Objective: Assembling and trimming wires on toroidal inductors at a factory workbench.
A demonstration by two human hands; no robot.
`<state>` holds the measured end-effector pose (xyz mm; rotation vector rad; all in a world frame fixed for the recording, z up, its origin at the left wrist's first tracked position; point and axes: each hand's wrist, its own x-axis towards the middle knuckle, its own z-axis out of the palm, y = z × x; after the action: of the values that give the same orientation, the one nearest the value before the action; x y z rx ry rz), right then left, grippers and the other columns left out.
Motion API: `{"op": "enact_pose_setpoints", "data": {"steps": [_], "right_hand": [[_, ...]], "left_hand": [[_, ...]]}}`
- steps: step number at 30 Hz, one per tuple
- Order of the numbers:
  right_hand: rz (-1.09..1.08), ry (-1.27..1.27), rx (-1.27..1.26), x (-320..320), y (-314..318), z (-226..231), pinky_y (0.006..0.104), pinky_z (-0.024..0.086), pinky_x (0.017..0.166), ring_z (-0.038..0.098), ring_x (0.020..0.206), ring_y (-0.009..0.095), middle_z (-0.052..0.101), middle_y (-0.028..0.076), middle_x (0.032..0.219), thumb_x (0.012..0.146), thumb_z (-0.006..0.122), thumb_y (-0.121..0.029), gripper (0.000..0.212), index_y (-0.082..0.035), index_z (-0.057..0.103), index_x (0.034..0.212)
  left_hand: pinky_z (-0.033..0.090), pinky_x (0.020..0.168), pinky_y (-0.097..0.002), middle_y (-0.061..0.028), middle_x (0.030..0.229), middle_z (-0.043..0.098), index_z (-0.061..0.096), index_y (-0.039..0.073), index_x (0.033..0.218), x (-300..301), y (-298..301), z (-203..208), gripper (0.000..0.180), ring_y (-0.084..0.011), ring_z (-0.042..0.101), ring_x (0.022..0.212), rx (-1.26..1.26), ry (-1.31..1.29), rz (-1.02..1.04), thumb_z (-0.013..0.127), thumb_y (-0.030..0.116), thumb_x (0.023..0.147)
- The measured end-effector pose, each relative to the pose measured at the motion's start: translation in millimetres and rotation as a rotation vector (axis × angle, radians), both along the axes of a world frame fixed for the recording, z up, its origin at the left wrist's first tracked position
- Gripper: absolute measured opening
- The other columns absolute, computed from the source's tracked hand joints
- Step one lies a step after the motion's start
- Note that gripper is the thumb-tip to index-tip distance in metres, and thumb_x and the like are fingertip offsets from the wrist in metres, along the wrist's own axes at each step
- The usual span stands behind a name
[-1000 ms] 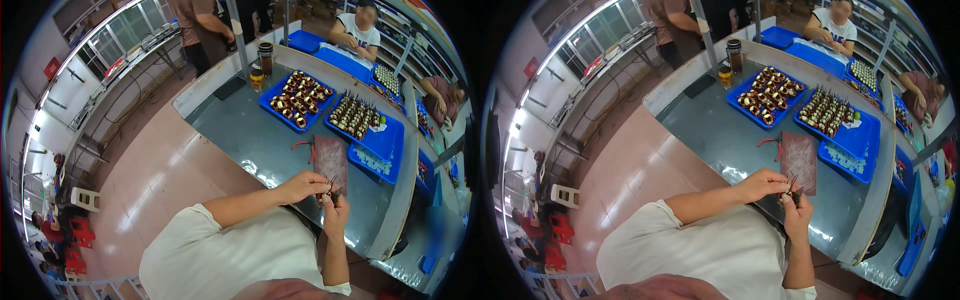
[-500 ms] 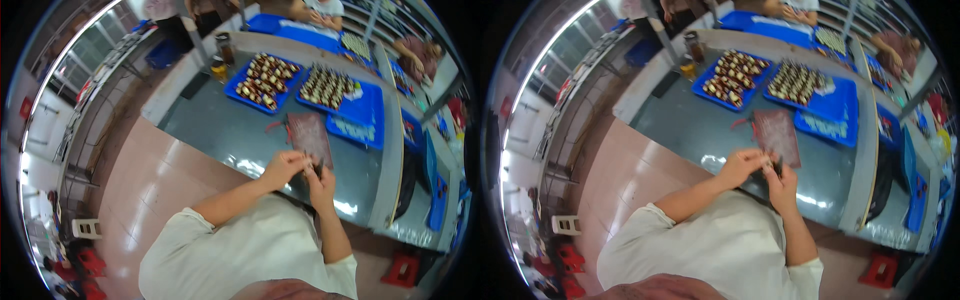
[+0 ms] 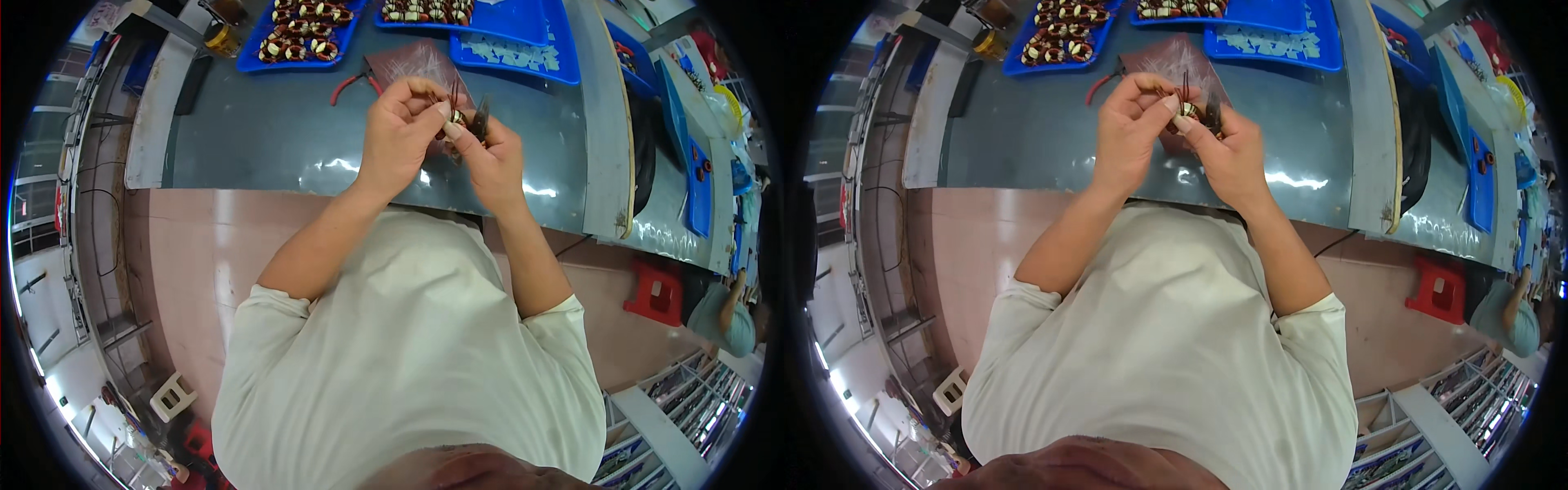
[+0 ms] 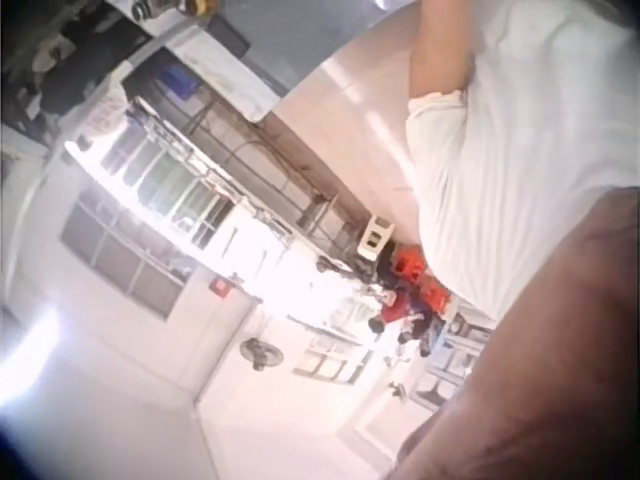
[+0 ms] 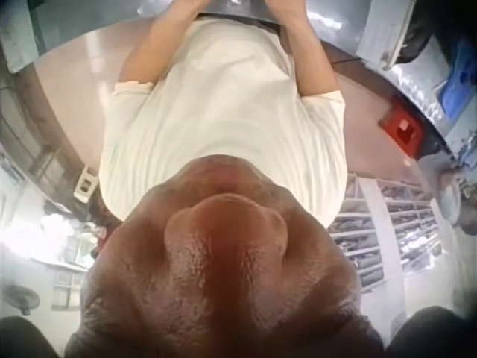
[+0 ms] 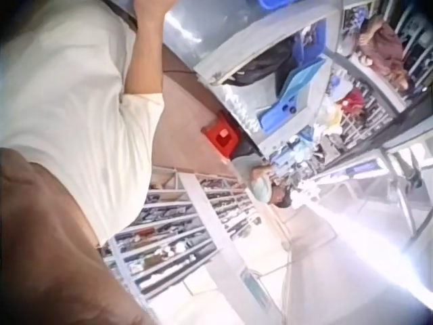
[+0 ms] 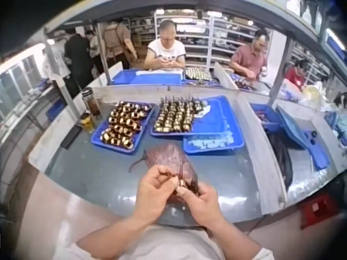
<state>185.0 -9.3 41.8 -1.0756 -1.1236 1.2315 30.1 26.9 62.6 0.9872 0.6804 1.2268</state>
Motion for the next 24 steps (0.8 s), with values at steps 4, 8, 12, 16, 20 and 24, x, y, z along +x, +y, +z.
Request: {"op": "enact_pose_setpoints", "data": {"steps": [4,8,12,16,20,24], "right_hand": [[0.027,-0.005,0.011,-3.6,-7.7,-4.7,0.024,0.053,0.075,0.065,0.085,0.007,0.074,0.003,0.098,0.099,0.071,-0.014,0.026,0.005,0.071,0.118],[-0.027,0.034,0.043,-8.2,-12.3,-7.4,0.0228,0.05,0.07,0.06,0.08,0.005,0.073,0.0,0.094,0.099,0.071,-0.015,0.026,0.003,0.071,0.118],[-0.032,-0.057,-0.005,0.5,-15.4,-14.4,0.0224,0.048,0.068,0.057,0.077,0.005,0.07,-0.002,0.091,0.097,0.073,-0.015,0.027,0.003,0.071,0.117],[-0.024,-0.165,-0.065,5.2,-20.9,-15.0,0.0229,0.048,0.068,0.056,0.077,0.005,0.068,-0.002,0.088,0.094,0.076,-0.016,0.029,0.003,0.072,0.115],[-0.213,-0.276,-0.093,8.0,-29.8,-11.2,0.0237,0.047,0.066,0.058,0.077,0.006,0.07,0.0,0.089,0.092,0.078,-0.017,0.029,0.002,0.074,0.114],[-0.181,-0.303,-0.035,16.7,-30.2,2.9,0.0247,0.047,0.065,0.059,0.076,0.007,0.07,0.002,0.088,0.091,0.078,-0.015,0.021,0.002,0.074,0.103]], "left_hand": [[0.059,0.071,-0.027,-0.0147,0.11,0.073,0.053,-0.002,0.126,3.8,-12.0,-2.3,0.025,-0.0156,0.071,0.089,-0.056,0.025,0.052,0.059,0.004,0.102],[0.058,0.073,-0.0279,-0.0125,0.11,0.072,0.055,-0.003,0.127,1.6,-14.8,-12.8,0.026,-0.0148,0.07,0.089,-0.072,0.065,0.004,0.059,0.008,0.103],[0.056,0.083,-0.029,-0.0086,0.114,0.072,0.06,-0.002,0.126,-4.8,-11.9,-23.6,0.027,-0.0136,0.068,0.097,-0.142,0.076,-0.17,0.057,0.014,0.105],[0.056,0.088,-0.0294,-0.0067,0.116,0.072,0.063,-0.002,0.124,-8.7,-13.3,-25.0,0.027,-0.0131,0.068,0.1,-0.161,0.104,-0.253,0.056,0.017,0.105],[0.057,0.087,-0.0297,-0.0064,0.113,0.072,0.064,-0.001,0.123,-6.8,-17.7,-38.9,0.025,-0.013,0.069,0.096,-0.161,0.083,-0.153,0.057,0.015,0.105],[0.058,0.089,-0.0292,-0.0084,0.114,0.072,0.064,-0.002,0.125,-8.3,-23.5,-45.1,0.024,-0.013,0.069,0.098,-0.022,0.33,-0.101,0.06,0.009,0.103]]}}
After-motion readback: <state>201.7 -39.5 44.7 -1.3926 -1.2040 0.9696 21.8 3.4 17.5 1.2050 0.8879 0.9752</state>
